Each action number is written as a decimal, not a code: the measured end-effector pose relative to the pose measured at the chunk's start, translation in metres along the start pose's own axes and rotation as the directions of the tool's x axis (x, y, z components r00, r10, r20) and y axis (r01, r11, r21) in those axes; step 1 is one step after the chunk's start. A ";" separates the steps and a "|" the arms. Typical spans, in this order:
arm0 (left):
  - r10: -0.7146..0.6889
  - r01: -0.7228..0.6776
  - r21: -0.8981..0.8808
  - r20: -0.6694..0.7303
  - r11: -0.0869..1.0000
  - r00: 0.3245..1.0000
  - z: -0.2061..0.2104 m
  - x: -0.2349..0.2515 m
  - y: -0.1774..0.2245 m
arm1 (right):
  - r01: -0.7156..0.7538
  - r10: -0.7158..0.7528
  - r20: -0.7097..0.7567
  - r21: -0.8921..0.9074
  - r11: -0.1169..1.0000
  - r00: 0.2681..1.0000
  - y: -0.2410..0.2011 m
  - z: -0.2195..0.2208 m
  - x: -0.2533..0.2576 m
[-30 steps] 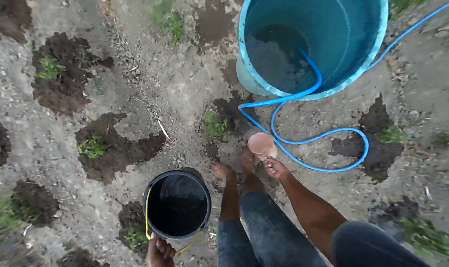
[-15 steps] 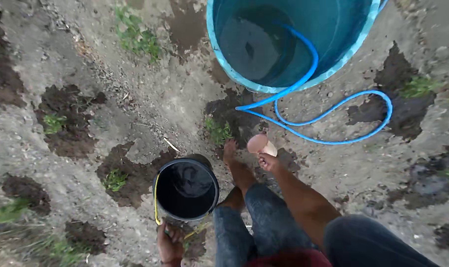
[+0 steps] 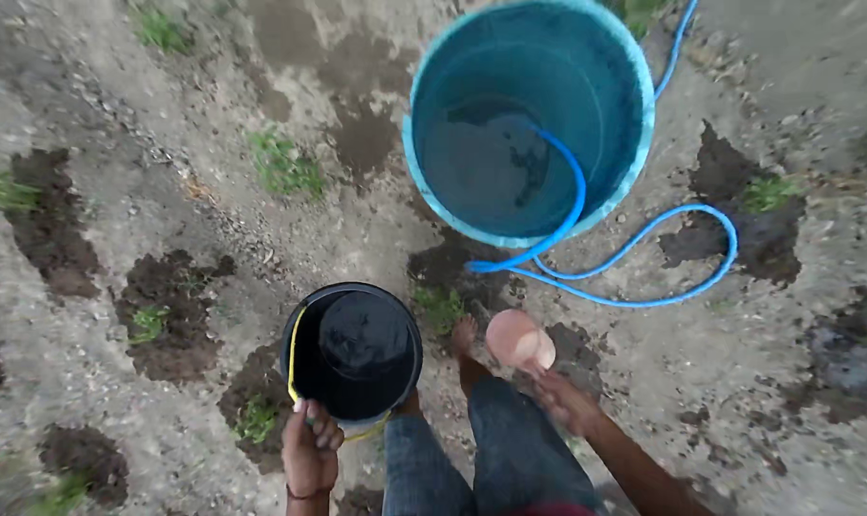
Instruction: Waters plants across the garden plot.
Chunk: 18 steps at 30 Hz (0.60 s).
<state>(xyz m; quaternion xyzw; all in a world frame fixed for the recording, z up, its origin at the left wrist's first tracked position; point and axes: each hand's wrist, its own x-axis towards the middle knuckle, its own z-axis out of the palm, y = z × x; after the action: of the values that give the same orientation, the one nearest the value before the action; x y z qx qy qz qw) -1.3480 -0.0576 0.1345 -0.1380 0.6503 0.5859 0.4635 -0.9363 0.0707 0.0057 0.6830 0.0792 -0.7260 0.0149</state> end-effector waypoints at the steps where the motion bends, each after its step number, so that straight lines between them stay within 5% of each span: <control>1: 0.006 -0.007 0.008 0.038 1.000 0.999 0.005 0.007 0.017 | 0.061 -0.053 0.081 -0.096 0.993 0.995 -0.004 0.001 -0.026; 4: -0.005 0.003 0.019 0.120 1.000 0.993 0.027 0.032 0.060 | 0.375 -0.250 0.312 -0.452 0.809 0.916 -0.036 0.034 -0.074; 7: -0.051 0.043 0.045 0.193 0.998 0.980 0.045 0.067 0.097 | 0.652 -0.318 0.577 -0.722 0.232 0.752 -0.104 0.136 -0.086; 10: -0.078 0.053 0.111 0.237 0.992 0.968 0.059 0.095 0.136 | 0.557 -0.258 0.618 -0.784 -0.273 0.743 -0.160 0.274 -0.063; 14: -0.073 0.035 0.126 0.315 0.991 0.946 0.078 0.130 0.183 | 0.404 -0.242 0.520 -0.822 -0.401 0.819 -0.210 0.429 0.015; 18: -0.014 -0.046 0.146 0.382 0.988 0.924 0.094 0.163 0.235 | 0.282 -0.146 0.334 -0.913 -0.293 0.931 -0.246 0.500 0.051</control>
<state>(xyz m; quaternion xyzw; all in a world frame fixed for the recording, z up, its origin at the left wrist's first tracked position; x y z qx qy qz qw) -1.5629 0.1504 0.1695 0.0199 0.5915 0.5539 0.5856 -1.4659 0.2502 0.0058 0.3475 0.7386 -0.4006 0.4163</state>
